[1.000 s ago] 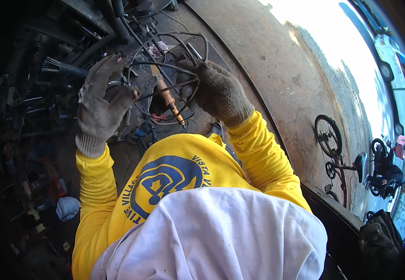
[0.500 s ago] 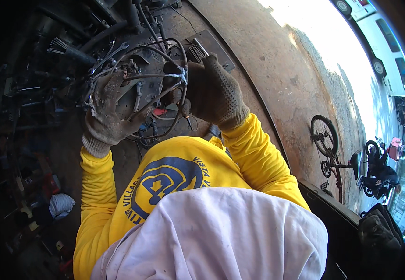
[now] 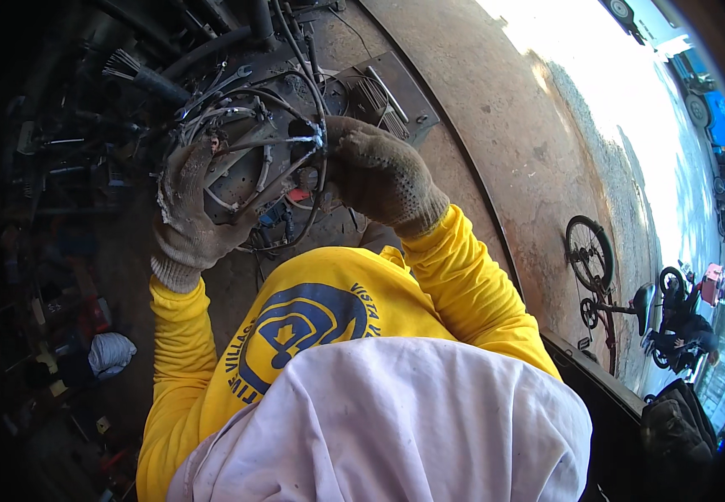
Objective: The person joins metal rods together using a welding tool, positioning the rods by hand and applying the welder to create joints.
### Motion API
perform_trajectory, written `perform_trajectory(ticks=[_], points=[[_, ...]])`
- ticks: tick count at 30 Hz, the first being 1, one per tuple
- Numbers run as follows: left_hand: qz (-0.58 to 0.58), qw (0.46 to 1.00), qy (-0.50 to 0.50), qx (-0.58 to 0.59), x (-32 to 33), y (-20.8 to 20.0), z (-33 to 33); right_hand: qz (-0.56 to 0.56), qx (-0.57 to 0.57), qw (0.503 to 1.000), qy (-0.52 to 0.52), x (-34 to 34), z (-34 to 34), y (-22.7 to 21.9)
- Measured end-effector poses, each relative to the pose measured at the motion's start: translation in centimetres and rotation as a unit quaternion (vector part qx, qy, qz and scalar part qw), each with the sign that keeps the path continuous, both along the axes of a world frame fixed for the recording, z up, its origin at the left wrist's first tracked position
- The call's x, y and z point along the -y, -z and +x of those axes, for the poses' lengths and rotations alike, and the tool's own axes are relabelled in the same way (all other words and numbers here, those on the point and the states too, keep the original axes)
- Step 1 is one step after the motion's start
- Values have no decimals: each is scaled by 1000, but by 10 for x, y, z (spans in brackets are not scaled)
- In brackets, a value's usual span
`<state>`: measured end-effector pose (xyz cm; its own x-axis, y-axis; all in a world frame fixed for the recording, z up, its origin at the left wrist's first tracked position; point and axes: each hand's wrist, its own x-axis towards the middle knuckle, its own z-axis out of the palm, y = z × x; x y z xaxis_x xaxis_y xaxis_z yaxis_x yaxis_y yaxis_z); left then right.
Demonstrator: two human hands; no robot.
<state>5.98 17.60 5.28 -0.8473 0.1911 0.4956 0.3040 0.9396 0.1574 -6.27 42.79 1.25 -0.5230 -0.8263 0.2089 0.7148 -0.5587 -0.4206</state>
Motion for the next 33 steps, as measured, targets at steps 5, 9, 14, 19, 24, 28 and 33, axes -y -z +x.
perform_trajectory(ticks=[5, 9, 14, 19, 24, 28, 33], points=[[-38, 998, -44, -28, -8, -3, -6, 123, -1, 992, -21, 6, -27, 12], [-44, 994, -99, -10, -17, -9, -12, 200, -69, 976, -49, 16, -61, 21], [0, 981, -188, 44, -26, -10, -13, 217, -92, 971, -31, 33, -137, 30], [89, 969, -230, -3, -31, -2, -12, 320, -314, 877, 176, 107, -232, 11], [87, 951, -297, -5, -40, 4, -9, 192, -367, 889, 197, 202, -329, 15], [93, 937, -336, -18, -57, 3, -2, 337, -406, 821, 217, 229, -338, 8], [127, 926, -354, -27, -67, 19, 7, 302, -393, 830, 257, 234, -337, 4]])
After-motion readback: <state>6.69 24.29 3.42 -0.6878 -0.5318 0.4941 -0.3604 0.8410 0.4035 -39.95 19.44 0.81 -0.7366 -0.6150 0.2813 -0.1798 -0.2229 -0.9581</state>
